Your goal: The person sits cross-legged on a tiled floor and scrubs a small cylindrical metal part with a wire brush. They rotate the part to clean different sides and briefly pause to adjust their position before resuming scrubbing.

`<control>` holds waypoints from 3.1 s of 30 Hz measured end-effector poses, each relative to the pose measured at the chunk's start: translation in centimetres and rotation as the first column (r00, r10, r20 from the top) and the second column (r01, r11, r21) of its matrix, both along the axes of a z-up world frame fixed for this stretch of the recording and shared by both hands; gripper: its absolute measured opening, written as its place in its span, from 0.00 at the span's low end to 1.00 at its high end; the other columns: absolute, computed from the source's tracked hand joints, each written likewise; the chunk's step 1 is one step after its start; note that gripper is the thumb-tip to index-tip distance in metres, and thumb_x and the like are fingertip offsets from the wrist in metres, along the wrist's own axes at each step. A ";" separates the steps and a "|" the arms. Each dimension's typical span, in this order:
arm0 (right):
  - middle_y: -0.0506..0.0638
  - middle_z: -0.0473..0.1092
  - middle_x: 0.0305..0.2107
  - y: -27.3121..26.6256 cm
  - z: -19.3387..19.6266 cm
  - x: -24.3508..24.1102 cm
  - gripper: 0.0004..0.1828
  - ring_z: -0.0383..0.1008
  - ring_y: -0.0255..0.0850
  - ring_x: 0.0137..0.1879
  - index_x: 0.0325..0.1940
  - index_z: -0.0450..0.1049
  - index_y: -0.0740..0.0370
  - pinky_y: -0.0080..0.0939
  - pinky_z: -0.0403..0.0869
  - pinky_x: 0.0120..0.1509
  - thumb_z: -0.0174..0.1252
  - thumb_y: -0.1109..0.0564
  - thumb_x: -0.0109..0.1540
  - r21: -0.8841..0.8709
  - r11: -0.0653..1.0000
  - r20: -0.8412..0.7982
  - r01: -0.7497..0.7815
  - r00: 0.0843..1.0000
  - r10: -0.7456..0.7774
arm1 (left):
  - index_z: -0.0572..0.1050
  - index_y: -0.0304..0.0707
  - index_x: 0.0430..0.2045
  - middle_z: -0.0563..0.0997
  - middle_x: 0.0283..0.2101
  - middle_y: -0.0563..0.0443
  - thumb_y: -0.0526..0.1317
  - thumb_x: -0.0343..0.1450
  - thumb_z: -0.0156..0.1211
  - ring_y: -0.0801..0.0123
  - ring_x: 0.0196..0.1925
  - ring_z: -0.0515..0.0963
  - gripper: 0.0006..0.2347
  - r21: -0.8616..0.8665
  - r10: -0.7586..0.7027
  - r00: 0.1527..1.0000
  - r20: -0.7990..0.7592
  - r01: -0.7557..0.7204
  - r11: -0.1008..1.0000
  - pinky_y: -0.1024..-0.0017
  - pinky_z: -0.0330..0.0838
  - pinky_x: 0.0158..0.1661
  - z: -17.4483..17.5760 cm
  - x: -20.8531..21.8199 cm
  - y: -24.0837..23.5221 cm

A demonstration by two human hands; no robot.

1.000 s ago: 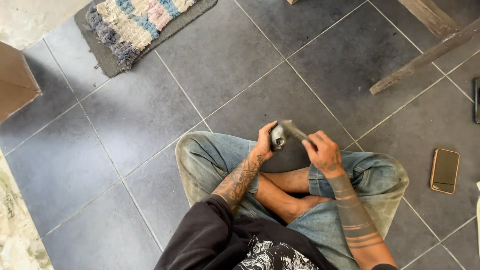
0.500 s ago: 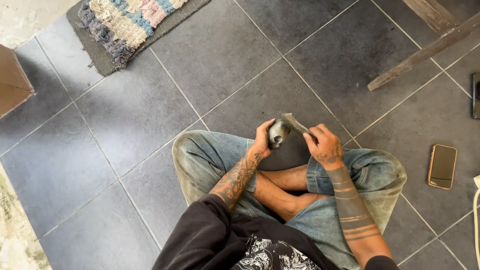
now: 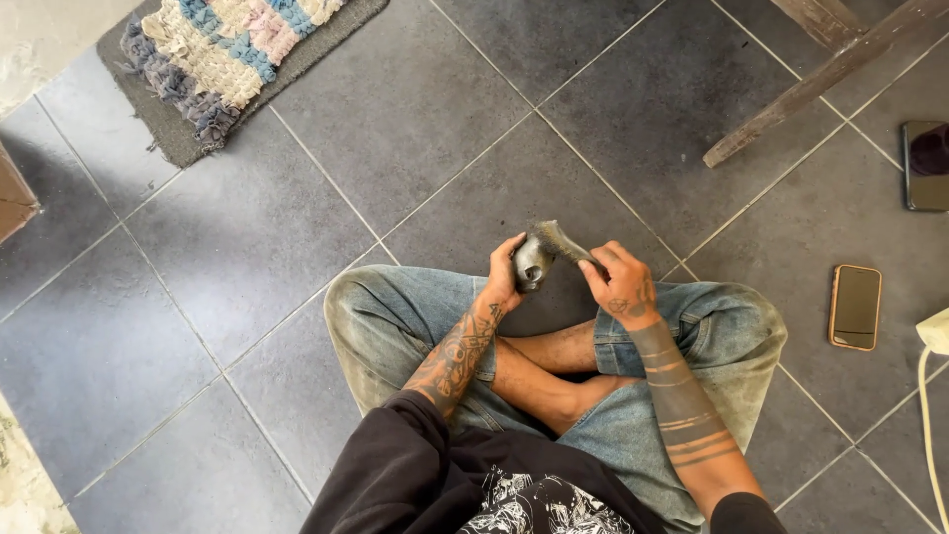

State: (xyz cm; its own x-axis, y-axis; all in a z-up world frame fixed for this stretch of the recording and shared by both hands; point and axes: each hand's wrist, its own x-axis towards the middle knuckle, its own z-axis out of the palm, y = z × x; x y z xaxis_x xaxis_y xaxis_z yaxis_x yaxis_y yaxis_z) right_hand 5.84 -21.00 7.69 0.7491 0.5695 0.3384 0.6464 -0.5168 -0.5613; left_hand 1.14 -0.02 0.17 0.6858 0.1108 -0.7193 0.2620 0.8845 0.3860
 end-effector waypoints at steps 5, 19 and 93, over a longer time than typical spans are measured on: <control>0.49 0.72 0.30 0.6 1.5 -1.2 0.09 0.79 0.50 0.36 0.38 0.78 0.55 0.46 0.78 0.38 0.63 0.49 0.63 -0.026 0.999 0.017 -0.019 1.000 0.019 | 0.81 0.35 0.33 0.85 0.36 0.41 0.53 0.62 0.68 0.51 0.38 0.84 0.19 -0.014 -0.011 1.000 0.007 0.011 1.000 0.59 0.78 0.40 -3.4 0.0 0.2; 0.52 0.74 0.30 0.9 1.7 -1.5 0.09 0.80 0.52 0.35 0.37 0.80 0.57 0.46 0.79 0.36 0.63 0.49 0.62 0.008 1.000 -0.033 -0.001 0.999 0.001 | 0.81 0.36 0.35 0.84 0.37 0.41 0.53 0.62 0.67 0.54 0.38 0.84 0.19 0.005 -0.027 0.999 -0.032 0.027 1.000 0.59 0.78 0.40 2.1 -0.5 0.2; 0.54 0.73 0.27 0.5 -1.2 1.0 0.09 0.78 0.53 0.36 0.36 0.78 0.59 0.46 0.76 0.38 0.63 0.51 0.63 0.137 0.990 -0.238 -0.014 0.970 0.047 | 0.80 0.30 0.43 0.83 0.46 0.35 0.54 0.62 0.69 0.46 0.49 0.81 0.25 0.010 0.005 0.999 -0.037 -0.005 1.000 0.52 0.71 0.54 -0.6 -0.6 -0.2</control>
